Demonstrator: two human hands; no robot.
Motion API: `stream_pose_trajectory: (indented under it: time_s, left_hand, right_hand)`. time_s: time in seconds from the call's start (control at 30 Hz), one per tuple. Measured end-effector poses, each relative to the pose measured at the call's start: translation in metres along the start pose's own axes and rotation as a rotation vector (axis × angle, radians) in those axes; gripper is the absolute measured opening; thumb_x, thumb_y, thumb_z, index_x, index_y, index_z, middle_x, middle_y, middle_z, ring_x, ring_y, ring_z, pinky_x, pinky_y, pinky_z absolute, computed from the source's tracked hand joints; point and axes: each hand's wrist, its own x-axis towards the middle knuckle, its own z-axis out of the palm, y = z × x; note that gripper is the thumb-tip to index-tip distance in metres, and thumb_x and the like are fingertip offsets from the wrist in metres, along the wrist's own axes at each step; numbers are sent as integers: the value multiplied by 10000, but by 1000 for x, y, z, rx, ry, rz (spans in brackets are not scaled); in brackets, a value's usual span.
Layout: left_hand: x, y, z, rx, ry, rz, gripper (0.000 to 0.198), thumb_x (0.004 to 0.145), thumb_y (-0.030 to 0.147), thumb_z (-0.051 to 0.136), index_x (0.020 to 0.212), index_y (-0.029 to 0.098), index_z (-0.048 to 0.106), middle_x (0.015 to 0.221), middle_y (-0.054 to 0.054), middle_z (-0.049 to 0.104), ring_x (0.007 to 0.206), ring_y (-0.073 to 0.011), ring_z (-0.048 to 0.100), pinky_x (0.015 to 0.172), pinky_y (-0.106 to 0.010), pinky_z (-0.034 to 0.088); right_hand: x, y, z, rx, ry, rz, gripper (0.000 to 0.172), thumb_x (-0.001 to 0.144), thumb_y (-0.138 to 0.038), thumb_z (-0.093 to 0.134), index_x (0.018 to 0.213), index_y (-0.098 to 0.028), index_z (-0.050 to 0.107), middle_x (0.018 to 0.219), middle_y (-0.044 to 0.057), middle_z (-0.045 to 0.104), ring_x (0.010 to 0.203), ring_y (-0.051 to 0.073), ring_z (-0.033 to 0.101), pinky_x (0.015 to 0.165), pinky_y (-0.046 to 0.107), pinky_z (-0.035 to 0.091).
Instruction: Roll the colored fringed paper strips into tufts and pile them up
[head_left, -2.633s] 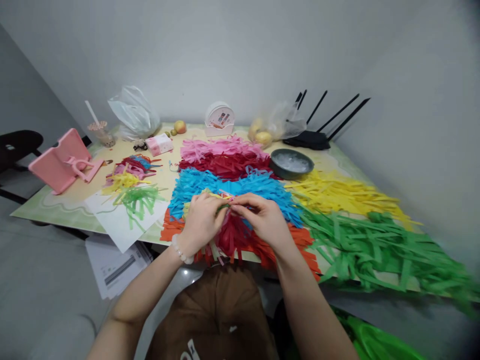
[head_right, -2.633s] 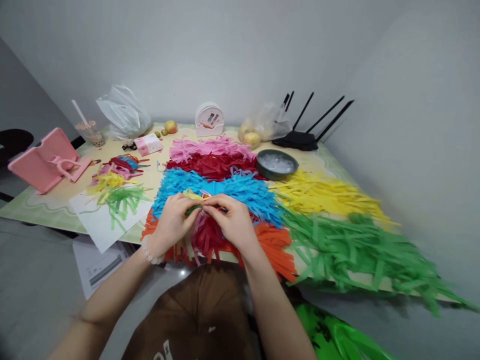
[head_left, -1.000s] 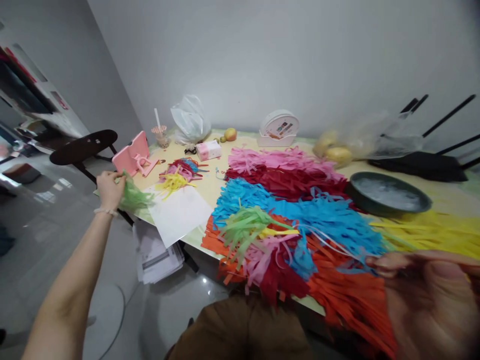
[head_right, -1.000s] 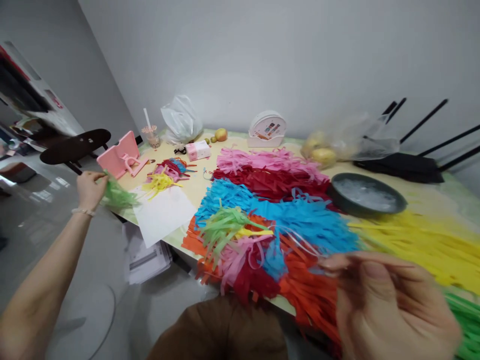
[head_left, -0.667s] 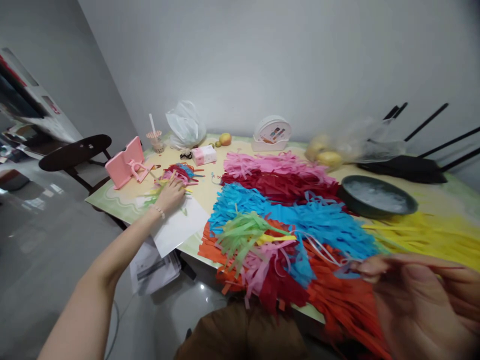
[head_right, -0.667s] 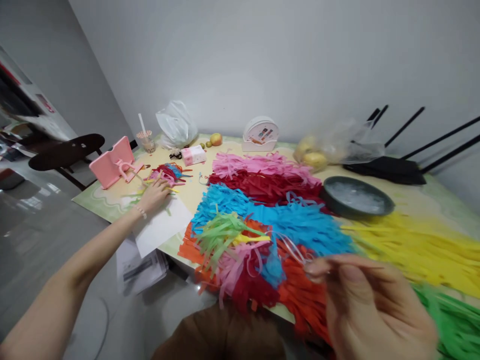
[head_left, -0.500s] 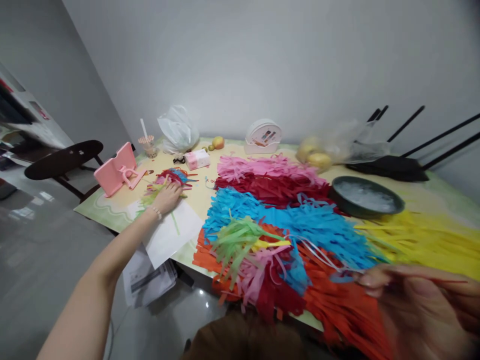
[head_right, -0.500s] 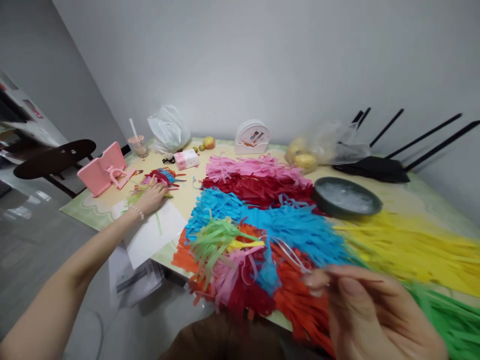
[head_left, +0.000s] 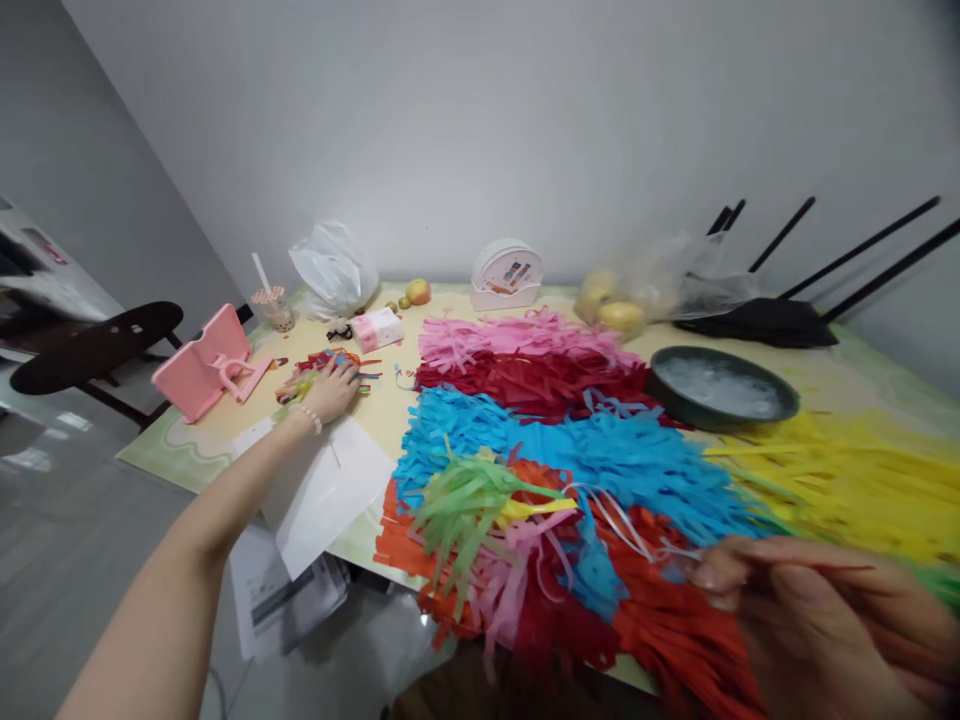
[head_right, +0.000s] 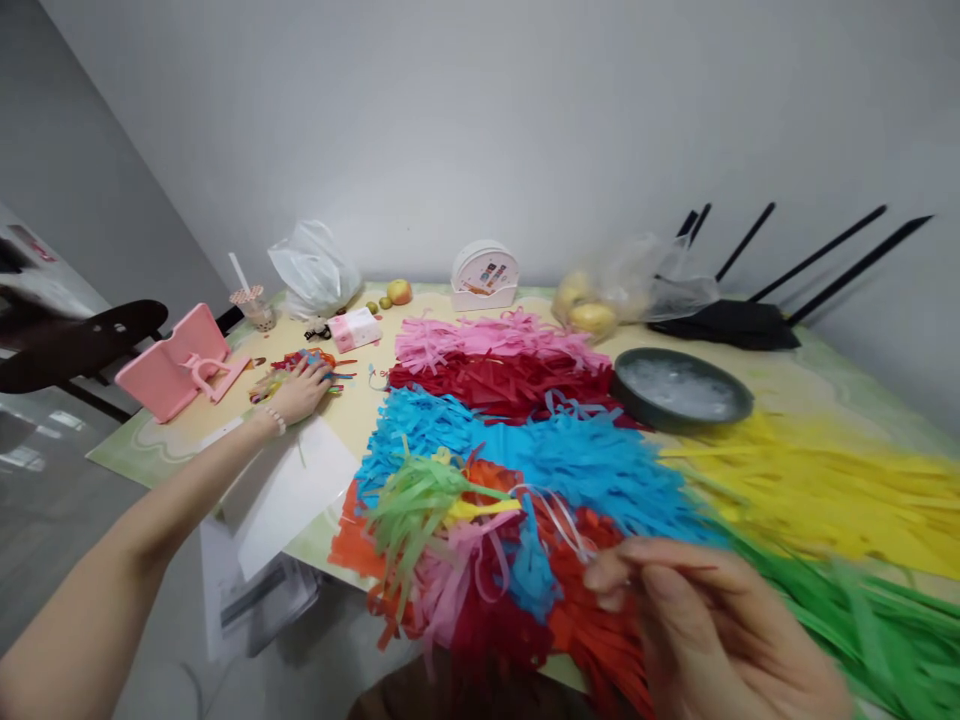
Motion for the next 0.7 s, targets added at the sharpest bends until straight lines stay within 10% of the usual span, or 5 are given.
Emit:
stream_pose_trajectory:
  time_s: [0.23, 0.43, 0.7]
  left_hand:
    - [17, -11, 12, -42, -34, -35, 456, 884, 168, 473, 1331, 98, 528, 1297, -180, 553, 1150, -256, 562, 1005, -348, 435]
    - [32, -14, 9, -38, -22, -88, 302, 959, 219, 419, 1082, 108, 672, 1179, -193, 591, 1143, -300, 544, 983, -426, 425]
    - [52, -17, 9, -120, -1, -171, 354, 943, 337, 598, 1245, 153, 583, 1299, -112, 585, 1148, -257, 592, 969, -492, 504]
  right_hand:
    - [4, 6, -2, -21, -8, 25, 174, 678, -501, 764, 695, -338, 705, 619, 57, 602, 537, 248, 569, 454, 394, 453]
    - [6, 6, -4, -35, 9, 57, 145, 669, -488, 758, 692, -354, 709, 626, 67, 614, 553, 267, 589, 453, 416, 462]
    - [8, 19, -9, -55, -20, 18, 130, 687, -467, 761, 726, -349, 721, 636, 66, 657, 556, 267, 622, 444, 387, 520]
